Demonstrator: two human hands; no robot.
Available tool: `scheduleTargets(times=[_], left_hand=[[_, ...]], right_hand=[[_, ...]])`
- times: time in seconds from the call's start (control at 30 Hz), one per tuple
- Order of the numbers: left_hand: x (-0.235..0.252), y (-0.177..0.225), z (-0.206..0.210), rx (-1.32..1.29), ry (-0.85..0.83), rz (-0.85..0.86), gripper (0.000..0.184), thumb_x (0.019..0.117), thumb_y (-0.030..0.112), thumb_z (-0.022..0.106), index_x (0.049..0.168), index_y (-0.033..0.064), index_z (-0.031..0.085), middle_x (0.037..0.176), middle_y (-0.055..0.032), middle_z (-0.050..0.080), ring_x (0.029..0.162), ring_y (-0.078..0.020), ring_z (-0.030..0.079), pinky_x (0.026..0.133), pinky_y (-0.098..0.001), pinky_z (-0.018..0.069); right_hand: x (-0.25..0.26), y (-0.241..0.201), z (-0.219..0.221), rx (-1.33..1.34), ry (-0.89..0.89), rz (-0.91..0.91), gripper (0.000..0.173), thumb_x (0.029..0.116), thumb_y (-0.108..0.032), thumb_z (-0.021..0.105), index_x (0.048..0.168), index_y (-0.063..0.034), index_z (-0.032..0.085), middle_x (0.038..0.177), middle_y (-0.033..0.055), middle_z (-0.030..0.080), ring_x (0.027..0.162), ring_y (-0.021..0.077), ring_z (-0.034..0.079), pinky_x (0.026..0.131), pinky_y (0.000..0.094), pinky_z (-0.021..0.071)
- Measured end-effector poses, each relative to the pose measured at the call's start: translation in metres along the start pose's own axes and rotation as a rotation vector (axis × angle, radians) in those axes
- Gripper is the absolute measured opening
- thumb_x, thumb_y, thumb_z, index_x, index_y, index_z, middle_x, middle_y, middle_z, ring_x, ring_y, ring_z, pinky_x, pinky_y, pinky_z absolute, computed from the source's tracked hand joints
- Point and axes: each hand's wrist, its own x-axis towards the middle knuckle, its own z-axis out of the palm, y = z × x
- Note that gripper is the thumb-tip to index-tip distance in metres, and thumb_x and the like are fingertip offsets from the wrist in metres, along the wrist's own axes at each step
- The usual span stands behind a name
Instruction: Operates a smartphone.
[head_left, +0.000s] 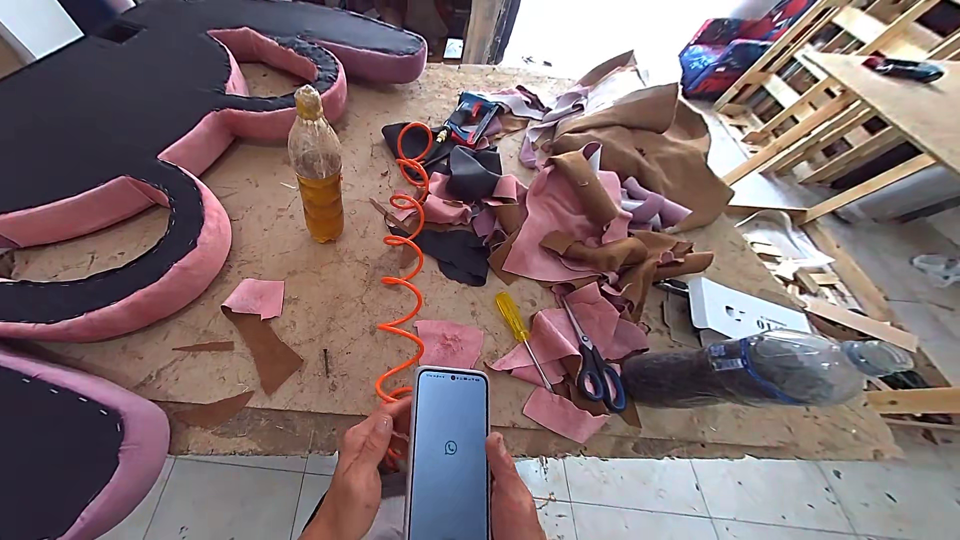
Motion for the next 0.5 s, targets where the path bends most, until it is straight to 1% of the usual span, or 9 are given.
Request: scheduleTargets(times=[0.07,0.1,0.13,0.2,0.27,0.3,0.4,0.5], left_hand=[[-0.007,-0.005,-0.002,-0.153,-0.068,-0.091,0.056,0.1103,0.045,0.035,0.124,0.0031,0.07,0.11,-0.0054,0.076,0.101,-0.0122,0.072,0.09,-0.0327,0.0596],[-0.01,-0.007,-0.003,-0.208,-0.106,-0.12,0.052,0.1101,0.042,0.038,0.125,0.004,0.07,0.111,-0.006,0.076,0.101,-0.0126,0.072,0.09,-0.0333,0.0596],[-0.013,-0.008,-0.004,-0.253,-0.12,-0.139,0.045,0.1098,0.037,0.043,0.127,0.0048,0.069,0.111,-0.0065,0.075,0.1,-0.0128,0.072,0.089,-0.0333,0.0598],[-0.015,-0.008,-0.003,-0.316,-0.109,-0.149,0.034,0.1074,0.022,0.05,0.13,0.0028,0.066,0.114,-0.0093,0.074,0.101,-0.0151,0.072,0.09,-0.0353,0.0601],[-0.015,-0.009,-0.002,-0.316,-0.092,-0.129,0.031,0.1056,0.017,0.055,0.131,0.0011,0.066,0.115,-0.0108,0.074,0.102,-0.0164,0.073,0.092,-0.0363,0.0604],[-0.015,-0.009,-0.002,-0.301,-0.082,-0.12,0.029,0.1048,0.017,0.057,0.127,0.0023,0.068,0.112,-0.0097,0.075,0.099,-0.015,0.073,0.09,-0.0349,0.0609],[-0.017,-0.012,-0.002,-0.293,-0.063,-0.115,0.023,0.1019,0.017,0.063,0.117,0.0046,0.074,0.104,-0.0074,0.077,0.093,-0.0119,0.074,0.086,-0.0319,0.062],[-0.018,-0.013,-0.001,-0.321,-0.003,-0.166,0.017,0.0973,0.014,0.069,0.109,0.0031,0.076,0.097,-0.0082,0.077,0.087,-0.0123,0.075,0.082,-0.0316,0.0627]], right_hand=[[0.002,0.001,-0.004,0.063,-0.059,-0.037,0.055,0.0978,-0.064,0.048,0.12,-0.0198,0.072,0.11,-0.0003,0.078,0.104,0.0091,0.073,0.095,0.0337,0.0602],[0.002,0.002,-0.005,0.078,-0.081,-0.047,0.056,0.0977,-0.065,0.046,0.12,-0.0206,0.073,0.11,-0.0002,0.078,0.104,0.0091,0.073,0.095,0.0337,0.0601],[0.001,0.003,-0.006,0.084,-0.096,-0.051,0.057,0.0981,-0.066,0.045,0.12,-0.0209,0.073,0.111,-0.0001,0.078,0.105,0.009,0.073,0.095,0.0336,0.0598],[-0.002,0.004,-0.006,0.076,-0.108,-0.04,0.058,0.0991,-0.066,0.042,0.12,-0.0214,0.073,0.111,-0.0008,0.078,0.106,0.0082,0.073,0.096,0.0328,0.0593],[-0.004,0.008,-0.007,0.05,-0.105,-0.021,0.058,0.0987,-0.066,0.042,0.117,-0.0208,0.074,0.109,-0.0008,0.078,0.104,0.0082,0.073,0.095,0.0326,0.06],[-0.006,0.01,-0.008,0.041,-0.101,-0.011,0.059,0.0984,-0.067,0.043,0.116,-0.0199,0.075,0.107,-0.0001,0.079,0.102,0.0089,0.074,0.094,0.0331,0.0604],[-0.01,0.013,-0.011,0.004,-0.104,0.015,0.059,0.0971,-0.068,0.044,0.113,-0.0218,0.076,0.104,-0.0013,0.079,0.099,0.0077,0.074,0.092,0.0321,0.0609],[-0.014,0.014,-0.013,-0.02,-0.13,0.036,0.058,0.0973,-0.069,0.043,0.114,-0.0238,0.076,0.106,-0.0028,0.079,0.101,0.0069,0.073,0.093,0.0321,0.0603]])
